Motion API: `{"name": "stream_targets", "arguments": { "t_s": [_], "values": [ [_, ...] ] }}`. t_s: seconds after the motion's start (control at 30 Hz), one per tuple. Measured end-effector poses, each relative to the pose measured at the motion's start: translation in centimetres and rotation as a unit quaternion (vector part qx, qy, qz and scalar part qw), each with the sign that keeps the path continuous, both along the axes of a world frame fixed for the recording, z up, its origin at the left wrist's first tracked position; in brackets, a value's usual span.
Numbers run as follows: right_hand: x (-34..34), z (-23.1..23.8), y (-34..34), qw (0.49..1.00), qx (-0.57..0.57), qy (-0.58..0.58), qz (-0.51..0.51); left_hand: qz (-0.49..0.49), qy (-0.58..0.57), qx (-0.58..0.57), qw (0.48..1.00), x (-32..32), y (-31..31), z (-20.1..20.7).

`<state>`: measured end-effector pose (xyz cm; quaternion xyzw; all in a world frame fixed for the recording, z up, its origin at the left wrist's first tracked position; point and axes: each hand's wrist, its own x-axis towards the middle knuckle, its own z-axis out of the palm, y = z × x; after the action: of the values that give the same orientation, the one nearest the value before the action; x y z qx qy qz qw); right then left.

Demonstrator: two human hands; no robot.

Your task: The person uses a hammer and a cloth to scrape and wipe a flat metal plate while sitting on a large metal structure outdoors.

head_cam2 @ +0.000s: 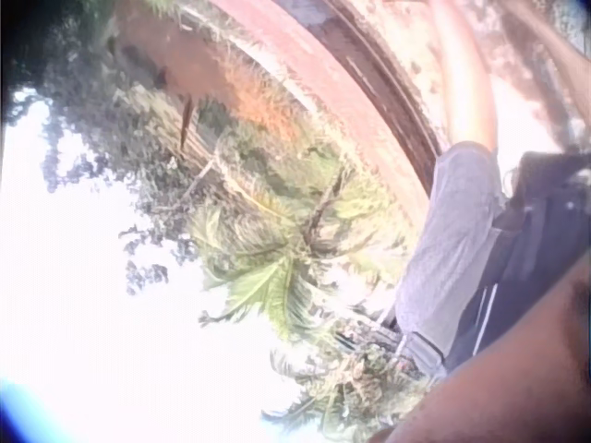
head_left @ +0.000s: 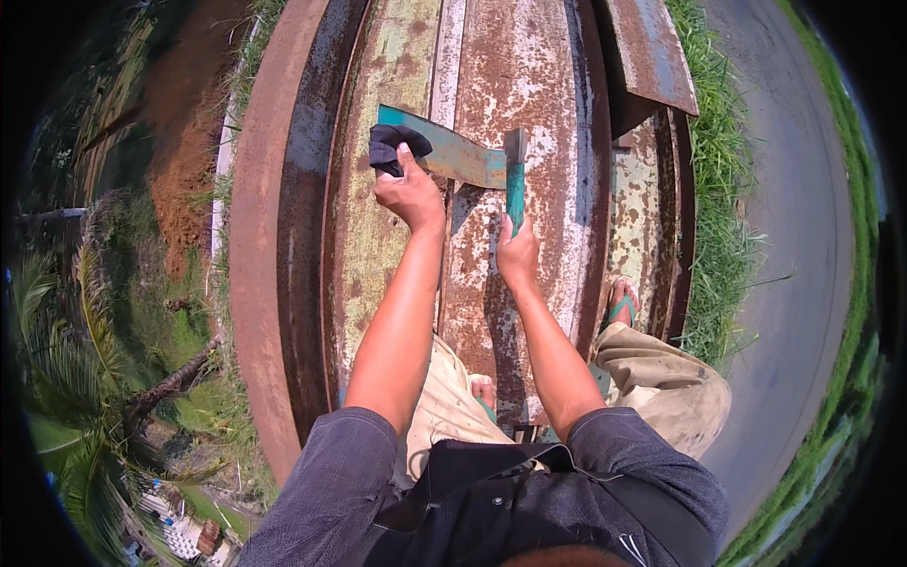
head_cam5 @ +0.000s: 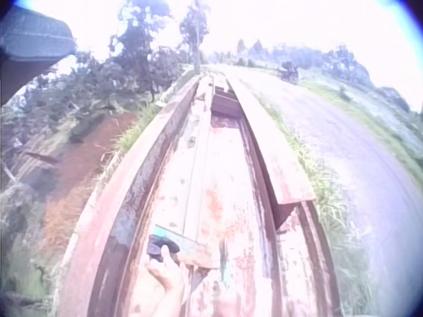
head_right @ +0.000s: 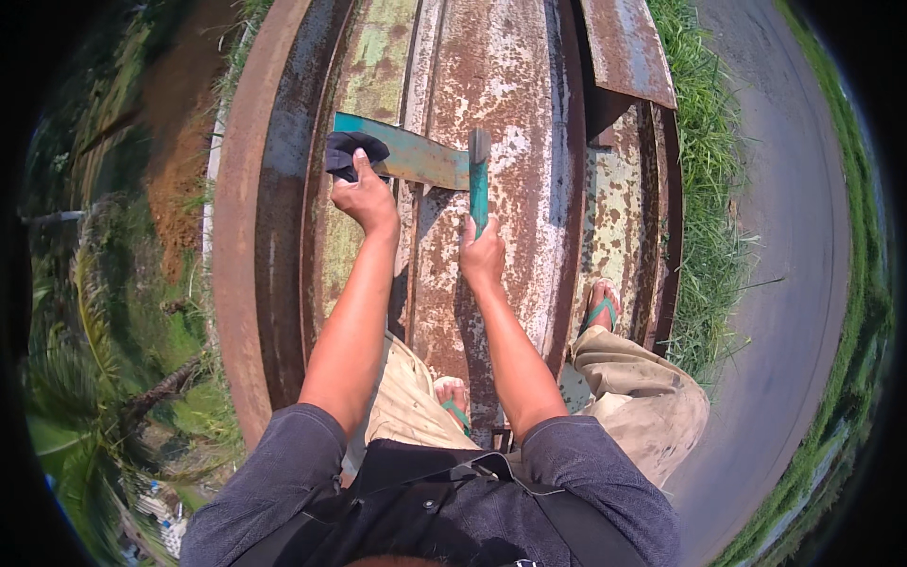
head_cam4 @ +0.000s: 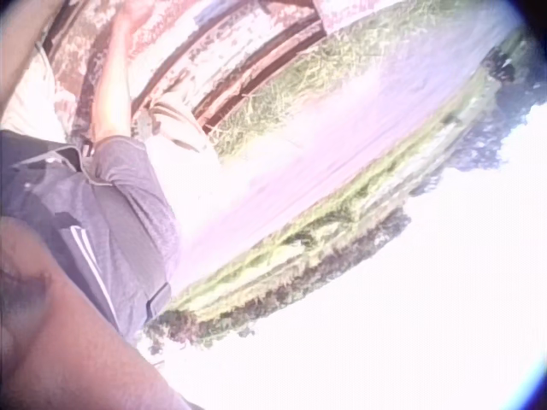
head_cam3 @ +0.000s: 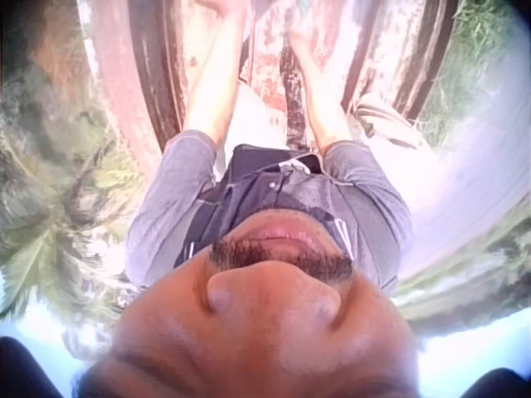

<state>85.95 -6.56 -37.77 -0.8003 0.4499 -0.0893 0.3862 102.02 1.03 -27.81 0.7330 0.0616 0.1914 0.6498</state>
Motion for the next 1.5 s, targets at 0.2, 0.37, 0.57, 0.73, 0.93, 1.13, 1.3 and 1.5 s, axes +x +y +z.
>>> {"name": "stream_targets", "arguments": {
  "t_s": [0.2,0.37,0.57,0.73,0.93,1.13,1.3,1.5],
  "values": [
    [-1.3,-1.7,0.7,0.987,0.092,0.121,0.051,-0.081,-0.014,0.01,0.997,-0.6,0.3,1.0],
    [-2.5,-2.5,-2.7,0.985,0.066,0.142,0.078,-0.096,0.089,0.005,0.991,1.1,0.9,2.0],
    [-0.2,9.7,-4.2,0.979,0.203,-0.029,0.01,-0.062,0.07,0.13,0.987,1.1,1.4,1.5],
    [5.7,21.5,-7.3,0.845,0.1,-0.522,-0.062,-0.034,0.006,0.102,0.994,-0.3,1.2,1.0],
    [1.1,1.8,1.3,0.998,0.009,-0.052,-0.045,-0.038,-0.023,0.114,0.992,-0.8,0.0,1.4],
    [2.2,5.7,-1.2,0.996,0.092,0.004,0.016,-0.034,-0.039,-0.033,0.998,0.1,1.9,-0.1],
    [5.6,20.6,-5.1,0.882,0.13,-0.449,-0.057,-0.017,0.013,-0.013,1.0,0.0,2.1,-0.1],
    [-1.3,0.1,3.8,0.988,-0.042,-0.139,-0.056,-0.016,-0.015,-0.048,0.999,-0.6,0.8,-0.6]
  ]
}}
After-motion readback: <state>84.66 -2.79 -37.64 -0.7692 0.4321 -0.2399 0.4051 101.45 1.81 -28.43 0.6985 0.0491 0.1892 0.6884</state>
